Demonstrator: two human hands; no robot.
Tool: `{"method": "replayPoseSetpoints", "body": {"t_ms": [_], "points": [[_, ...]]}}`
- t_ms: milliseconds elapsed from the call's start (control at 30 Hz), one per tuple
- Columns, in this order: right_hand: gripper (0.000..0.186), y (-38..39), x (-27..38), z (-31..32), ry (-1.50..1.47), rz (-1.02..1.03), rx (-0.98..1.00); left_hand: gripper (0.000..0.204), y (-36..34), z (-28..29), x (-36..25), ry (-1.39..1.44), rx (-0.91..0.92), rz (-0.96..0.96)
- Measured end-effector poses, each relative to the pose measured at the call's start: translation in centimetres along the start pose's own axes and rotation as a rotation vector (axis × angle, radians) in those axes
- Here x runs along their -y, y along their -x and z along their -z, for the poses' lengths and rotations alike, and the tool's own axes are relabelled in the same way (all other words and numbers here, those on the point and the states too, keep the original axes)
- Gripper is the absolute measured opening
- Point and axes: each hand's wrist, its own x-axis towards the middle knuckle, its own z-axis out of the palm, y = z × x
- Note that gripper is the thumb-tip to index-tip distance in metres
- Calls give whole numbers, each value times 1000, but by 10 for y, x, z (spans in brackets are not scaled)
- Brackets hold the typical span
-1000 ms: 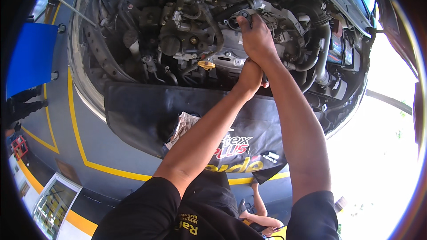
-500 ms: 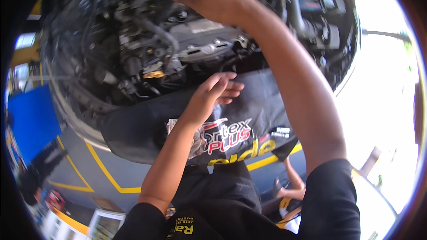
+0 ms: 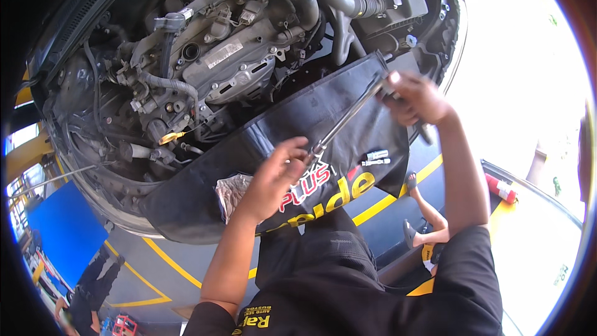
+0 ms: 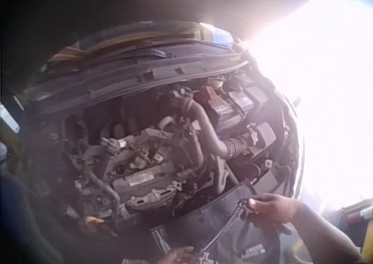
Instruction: The person removes spark plugs from the engine using a socket wrench, cleans them with a rag, and reinstalls them one by one. The person also briefly walks to a tool cart to retrieve a rag before returning to the engine.
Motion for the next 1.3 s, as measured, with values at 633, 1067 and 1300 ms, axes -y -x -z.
{"method": "replayPoseSetpoints", "body": {"t_ms": [633,1067,1300], "points": [[24,-84,1,-92,1082,806,-529,24,33,-11,-17,-662,-600,-139],[76,-239,137,-253,616,630,-533,37,-63,189,-146,-1592,-809,-59],[61,-260,113,-255,228,781,-593,34,-64,201,-155,-1537,-711,-45]]}}
